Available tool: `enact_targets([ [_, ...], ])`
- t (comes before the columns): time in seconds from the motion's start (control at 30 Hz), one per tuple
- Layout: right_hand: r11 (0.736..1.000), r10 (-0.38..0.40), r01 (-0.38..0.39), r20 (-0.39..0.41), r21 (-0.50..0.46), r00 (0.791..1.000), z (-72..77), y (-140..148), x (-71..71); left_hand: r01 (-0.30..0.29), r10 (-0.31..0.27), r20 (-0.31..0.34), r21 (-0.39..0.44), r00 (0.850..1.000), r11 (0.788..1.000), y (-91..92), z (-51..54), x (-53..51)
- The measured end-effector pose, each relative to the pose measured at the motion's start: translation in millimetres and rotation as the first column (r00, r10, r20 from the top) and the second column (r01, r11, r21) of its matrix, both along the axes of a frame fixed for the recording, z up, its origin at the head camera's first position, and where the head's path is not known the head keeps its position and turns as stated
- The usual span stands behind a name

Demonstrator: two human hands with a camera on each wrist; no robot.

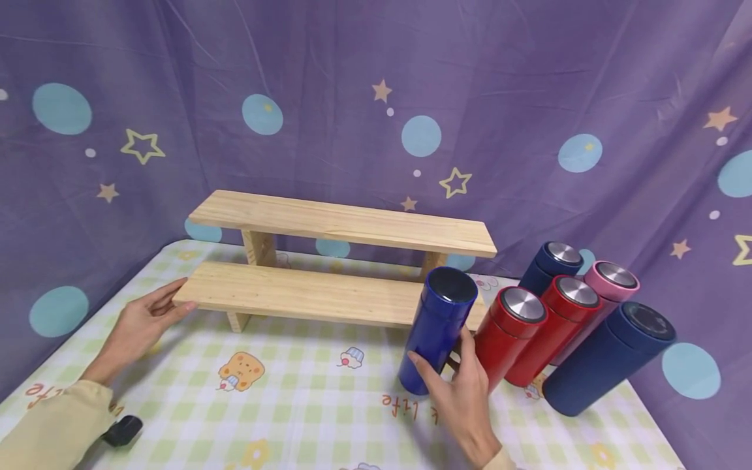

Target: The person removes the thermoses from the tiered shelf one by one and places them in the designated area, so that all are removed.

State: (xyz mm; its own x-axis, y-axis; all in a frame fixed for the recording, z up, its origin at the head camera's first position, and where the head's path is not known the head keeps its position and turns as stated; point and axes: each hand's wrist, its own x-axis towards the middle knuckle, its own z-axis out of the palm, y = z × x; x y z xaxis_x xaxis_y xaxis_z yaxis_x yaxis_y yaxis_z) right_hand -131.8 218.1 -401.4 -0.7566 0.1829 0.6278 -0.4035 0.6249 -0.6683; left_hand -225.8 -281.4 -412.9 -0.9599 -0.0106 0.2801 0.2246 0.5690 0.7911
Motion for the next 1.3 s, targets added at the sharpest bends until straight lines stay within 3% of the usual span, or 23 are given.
enact_targets([
  [0.43,0.994,0.108,-0.108,-0.125,0.008,0.986,28.3,0.8,-11.4,-0.016,0.015,-0.052,-0.019,0.999,1.0,0.7,-3.0,-0.3],
  [0.77,0.973,0.226,-0.232,-0.194,-0.01,0.955,49.0,-9.5,-26.0,-0.007,0.005,-0.056,-0.03,0.998,1.0,-0.2,-2.9,-0.3],
  [1.07,0.973,0.219,-0.227,-0.127,-0.052,0.967,61.7,-24.5,-37.9,-0.011,0.009,-0.061,-0.044,0.998,0.999,1.3,-1.6,-0.5],
  [1.3,0.964,0.247,-0.257,-0.123,-0.073,0.961,68.9,-36.5,-51.7,-0.022,0.018,-0.059,-0.059,0.998,0.998,0.2,-1.9,1.2],
])
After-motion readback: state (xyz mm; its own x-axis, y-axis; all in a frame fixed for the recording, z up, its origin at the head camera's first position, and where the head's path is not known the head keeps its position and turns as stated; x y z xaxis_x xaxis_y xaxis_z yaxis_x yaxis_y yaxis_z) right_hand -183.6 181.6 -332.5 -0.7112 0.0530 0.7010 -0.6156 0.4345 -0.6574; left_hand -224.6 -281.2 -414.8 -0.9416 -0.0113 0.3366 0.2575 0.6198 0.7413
